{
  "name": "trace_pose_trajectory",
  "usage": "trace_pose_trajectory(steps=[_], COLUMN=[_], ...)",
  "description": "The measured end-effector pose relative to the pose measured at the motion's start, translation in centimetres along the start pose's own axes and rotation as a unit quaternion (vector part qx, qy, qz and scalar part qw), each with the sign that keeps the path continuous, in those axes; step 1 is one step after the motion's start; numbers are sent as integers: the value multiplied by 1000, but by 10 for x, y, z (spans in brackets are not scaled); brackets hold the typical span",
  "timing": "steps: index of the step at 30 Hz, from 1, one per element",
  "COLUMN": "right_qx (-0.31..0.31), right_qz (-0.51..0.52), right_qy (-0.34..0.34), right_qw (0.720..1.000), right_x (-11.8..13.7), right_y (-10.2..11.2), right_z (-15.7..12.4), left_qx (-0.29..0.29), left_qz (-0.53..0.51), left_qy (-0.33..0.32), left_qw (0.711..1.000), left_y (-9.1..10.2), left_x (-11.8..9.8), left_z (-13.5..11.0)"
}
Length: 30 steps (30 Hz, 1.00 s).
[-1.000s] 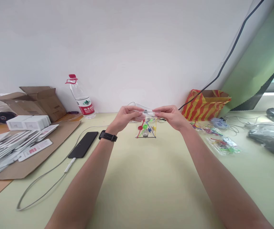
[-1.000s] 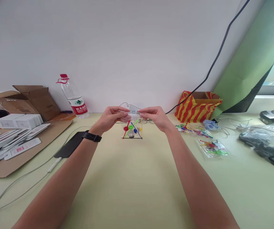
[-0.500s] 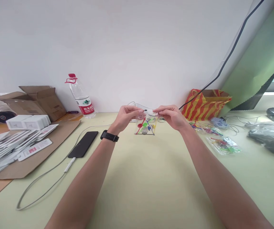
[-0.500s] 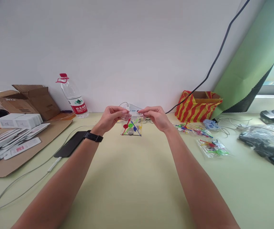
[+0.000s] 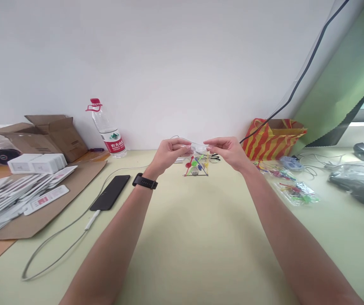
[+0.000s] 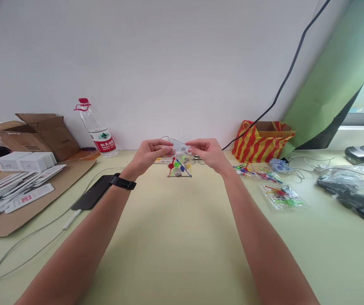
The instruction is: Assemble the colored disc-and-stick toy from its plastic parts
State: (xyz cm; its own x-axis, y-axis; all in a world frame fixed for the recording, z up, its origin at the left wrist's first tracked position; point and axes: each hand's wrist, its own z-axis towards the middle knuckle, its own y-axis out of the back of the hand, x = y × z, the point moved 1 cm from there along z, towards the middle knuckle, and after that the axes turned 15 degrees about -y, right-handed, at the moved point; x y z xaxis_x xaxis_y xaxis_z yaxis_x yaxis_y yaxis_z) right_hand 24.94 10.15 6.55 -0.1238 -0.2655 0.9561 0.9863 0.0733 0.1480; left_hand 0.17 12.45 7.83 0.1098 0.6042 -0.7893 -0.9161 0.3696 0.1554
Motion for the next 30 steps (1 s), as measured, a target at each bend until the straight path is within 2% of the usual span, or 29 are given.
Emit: trace_pose_trajectory(steps=[7, 11, 14, 17, 21, 30], right_qx=[-21, -6, -4, 27, 78, 56], right_qz=[-62, -93, -159, -204, -216, -171], right_qy=[7, -2, 23, 58, 42, -10], right_qw=[998, 996, 987, 977, 972, 984], right_x=[-1, 0, 2, 4, 5, 7], right_y=[3, 2, -6, -20, -29, 1], right_z=[-2, -3, -3, -4, -4, -4], left_qx=[43, 41, 58, 88, 100, 67], left_qz=[26, 46, 58, 76, 75, 24], left_qy=[58, 63, 60, 47, 45, 66], left_qw=[997, 996, 995, 992, 991, 995], left_y=[6, 7, 4, -1, -3, 16], left_x=[5, 7, 6, 3, -1, -3], left_z=[1, 2, 1, 0, 0, 3])
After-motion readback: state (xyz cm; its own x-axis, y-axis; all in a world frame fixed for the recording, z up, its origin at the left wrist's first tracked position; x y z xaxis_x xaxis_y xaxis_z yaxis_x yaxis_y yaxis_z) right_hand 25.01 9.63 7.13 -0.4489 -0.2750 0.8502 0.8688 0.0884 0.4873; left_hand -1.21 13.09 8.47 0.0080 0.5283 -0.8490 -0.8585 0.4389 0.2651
